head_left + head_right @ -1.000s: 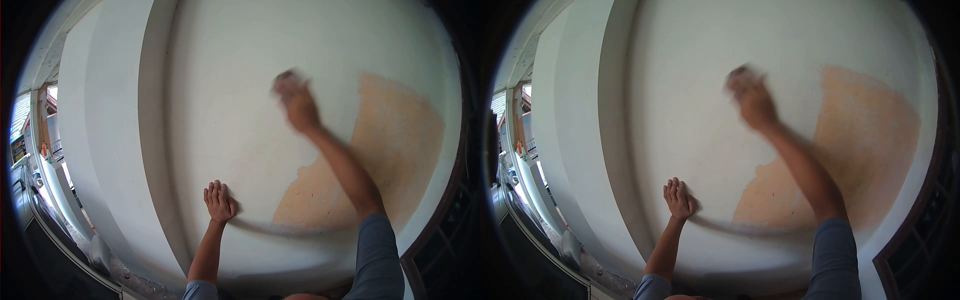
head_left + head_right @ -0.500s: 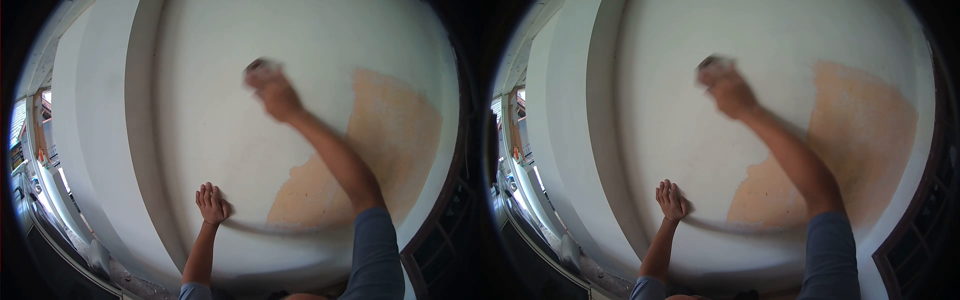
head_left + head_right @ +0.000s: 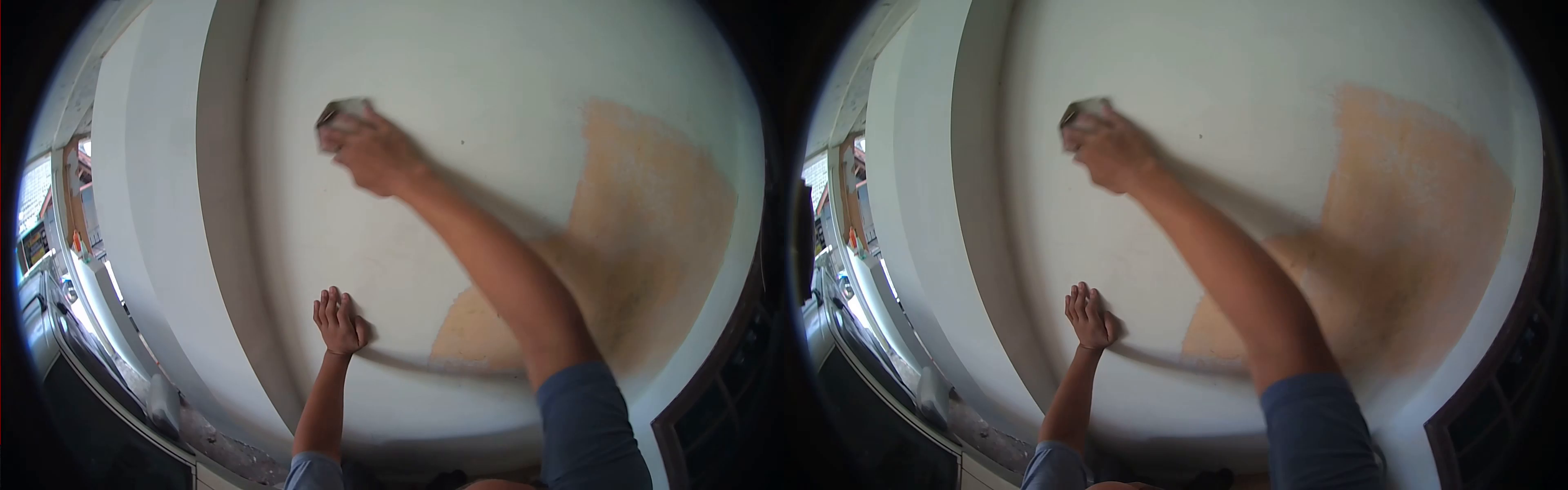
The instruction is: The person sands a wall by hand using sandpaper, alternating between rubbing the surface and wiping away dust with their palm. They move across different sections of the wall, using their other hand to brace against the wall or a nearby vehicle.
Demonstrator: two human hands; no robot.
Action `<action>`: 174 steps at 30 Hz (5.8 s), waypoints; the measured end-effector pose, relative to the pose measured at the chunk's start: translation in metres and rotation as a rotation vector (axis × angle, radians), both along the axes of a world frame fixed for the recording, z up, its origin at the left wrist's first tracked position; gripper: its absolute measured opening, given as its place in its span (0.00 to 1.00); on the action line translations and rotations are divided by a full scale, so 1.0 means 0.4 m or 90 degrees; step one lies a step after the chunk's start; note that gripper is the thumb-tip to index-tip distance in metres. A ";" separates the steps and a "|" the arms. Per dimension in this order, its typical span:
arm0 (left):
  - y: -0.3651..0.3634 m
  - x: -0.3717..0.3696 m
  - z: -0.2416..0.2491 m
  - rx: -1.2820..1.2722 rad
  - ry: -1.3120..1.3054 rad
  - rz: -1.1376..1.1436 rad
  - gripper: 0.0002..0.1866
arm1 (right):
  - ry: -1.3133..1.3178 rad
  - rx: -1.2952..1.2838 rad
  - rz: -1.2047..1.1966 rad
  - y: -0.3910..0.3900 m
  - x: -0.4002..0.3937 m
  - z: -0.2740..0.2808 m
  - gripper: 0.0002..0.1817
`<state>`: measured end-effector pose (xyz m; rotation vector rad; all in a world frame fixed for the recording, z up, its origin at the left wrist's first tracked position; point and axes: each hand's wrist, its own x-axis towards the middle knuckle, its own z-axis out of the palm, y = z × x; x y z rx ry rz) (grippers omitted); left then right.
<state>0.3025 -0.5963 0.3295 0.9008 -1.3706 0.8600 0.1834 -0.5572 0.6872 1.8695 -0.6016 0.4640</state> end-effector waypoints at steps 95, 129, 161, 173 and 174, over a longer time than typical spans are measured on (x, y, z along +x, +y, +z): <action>-0.006 0.007 -0.009 -0.031 -0.051 -0.024 0.28 | -0.588 -0.241 -0.052 0.062 -0.461 -0.252 0.21; -0.027 0.000 -0.012 -0.052 -0.044 -0.051 0.28 | -0.468 -0.205 0.018 0.042 -0.271 -0.218 0.18; -0.033 0.021 -0.033 -0.053 -0.027 -0.166 0.26 | -0.435 -0.139 0.040 0.047 -0.253 -0.257 0.22; -0.017 0.031 -0.037 -0.023 -0.025 -0.178 0.25 | 0.065 0.096 0.058 0.022 -0.295 -0.896 0.23; -0.018 0.030 -0.030 -0.041 -0.030 -0.177 0.24 | 0.001 0.053 0.041 0.036 -0.308 -0.770 0.23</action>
